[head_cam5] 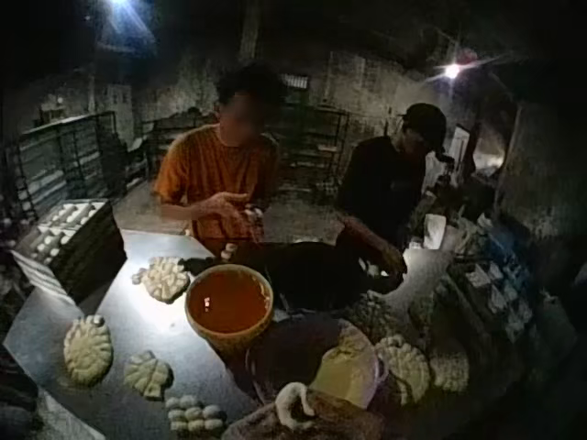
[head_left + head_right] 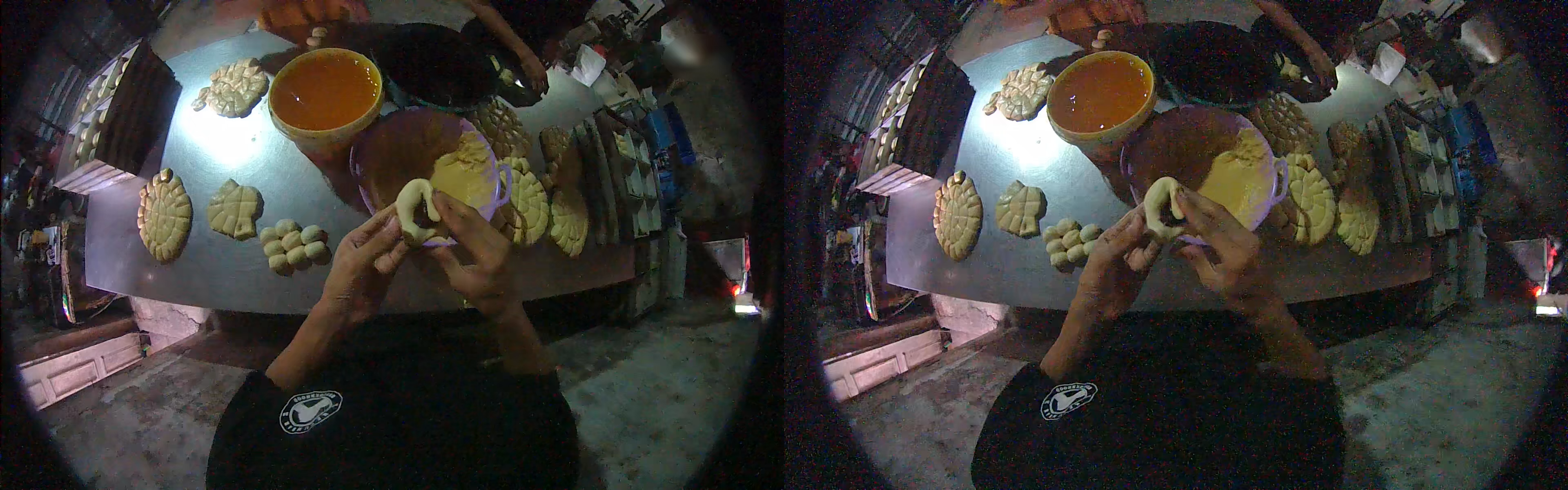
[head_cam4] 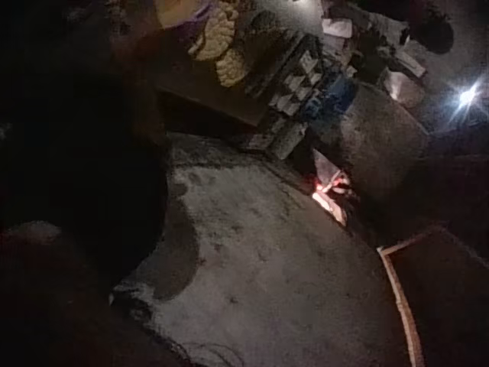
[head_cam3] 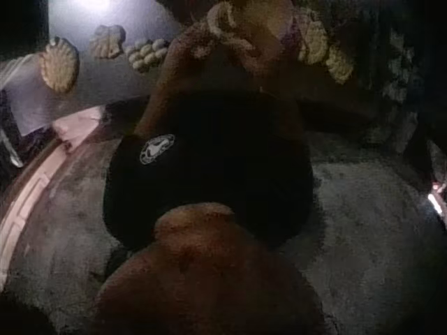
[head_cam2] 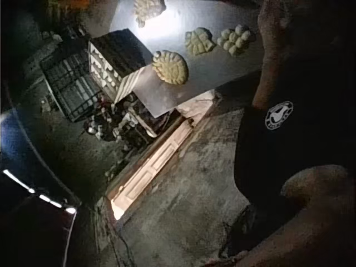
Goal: The person shapes dough by hand at a production table, filling pieces with a dark mixture, rolling them into small balls, and placing them into metal baking trays.
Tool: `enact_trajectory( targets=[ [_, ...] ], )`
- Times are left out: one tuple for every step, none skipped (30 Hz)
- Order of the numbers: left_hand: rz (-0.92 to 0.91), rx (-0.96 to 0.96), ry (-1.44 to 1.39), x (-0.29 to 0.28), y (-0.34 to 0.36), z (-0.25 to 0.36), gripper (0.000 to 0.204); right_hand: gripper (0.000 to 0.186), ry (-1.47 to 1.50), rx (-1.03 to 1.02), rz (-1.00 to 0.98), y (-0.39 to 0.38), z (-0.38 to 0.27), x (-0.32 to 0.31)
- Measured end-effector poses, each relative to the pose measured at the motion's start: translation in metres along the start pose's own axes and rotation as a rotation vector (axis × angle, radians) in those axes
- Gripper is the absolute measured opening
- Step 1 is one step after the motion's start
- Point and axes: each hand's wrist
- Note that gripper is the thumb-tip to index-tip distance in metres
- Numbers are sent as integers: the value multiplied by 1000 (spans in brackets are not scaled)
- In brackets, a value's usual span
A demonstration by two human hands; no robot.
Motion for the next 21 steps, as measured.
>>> enact_trajectory(
  targets=[
    [-39,35,99,7,-5,-7,50,49,-261,-115,29,-5,-4,-5],
    [-78,71,199,13,-9,-14,53,47,-522,-228,56,-11,-7,-10],
    [-78,142,299,16,-11,-21,57,43,-444,-172,57,-18,-9,-14],
    [-86,172,400,18,-14,-25,53,40,-358,-123,55,-24,-10,-18],
    [-93,203,500,20,-18,-28,50,38,-188,-75,67,-31,-8,-18],
    [-98,233,601,23,-23,-31,46,35,-17,-31,88,-37,-7,-19],
    [-97,285,677,27,-27,-34,42,34,236,15,123,-44,-1,-15],
    [-94,337,753,32,-32,-36,39,33,295,-6,122,-49,1,-17],
    [-91,390,828,36,-35,-39,35,33,353,-27,119,-53,3,-19],
    [-54,459,859,33,-35,-44,34,34,222,-118,75,-56,4,-23],
    [-17,528,890,27,-32,-50,33,35,91,-209,33,-56,3,-25],
    [22,598,919,25,-31,-54,32,33,-37,-241,31,-57,-5,-23],
    [87,469,838,27,-33,-53,30,31,-162,-267,34,-57,-23,-17],
    [145,336,750,34,-39,-49,29,29,-293,-288,38,-58,-36,-16],
    [156,278,746,33,-40,-47,28,31,-344,-331,43,-58,-38,-18],
    [172,225,741,33,-44,-45,27,32,-391,-376,43,-57,-40,-20],
    [141,245,823,26,-44,-44,26,34,-438,-422,44,-55,-41,-22],
    [110,264,905,22,-45,-44,25,33,-373,-424,19,-53,-42,-24],
    [131,307,949,24,-49,-45,25,32,-304,-421,-14,-52,-40,-25],
    [153,350,993,30,-53,-45,25,32,-235,-418,-47,-52,-38,-24],
    [174,391,1038,33,-57,-45,25,31,-80,-355,-62,-52,-34,-23]
  ],
)
Point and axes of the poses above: each hand's wrist, its own y-axis towards the middle knuckle, its own x-axis out of the palm, z = x × y, and after that the axes turned 2 degrees about x, right-handed
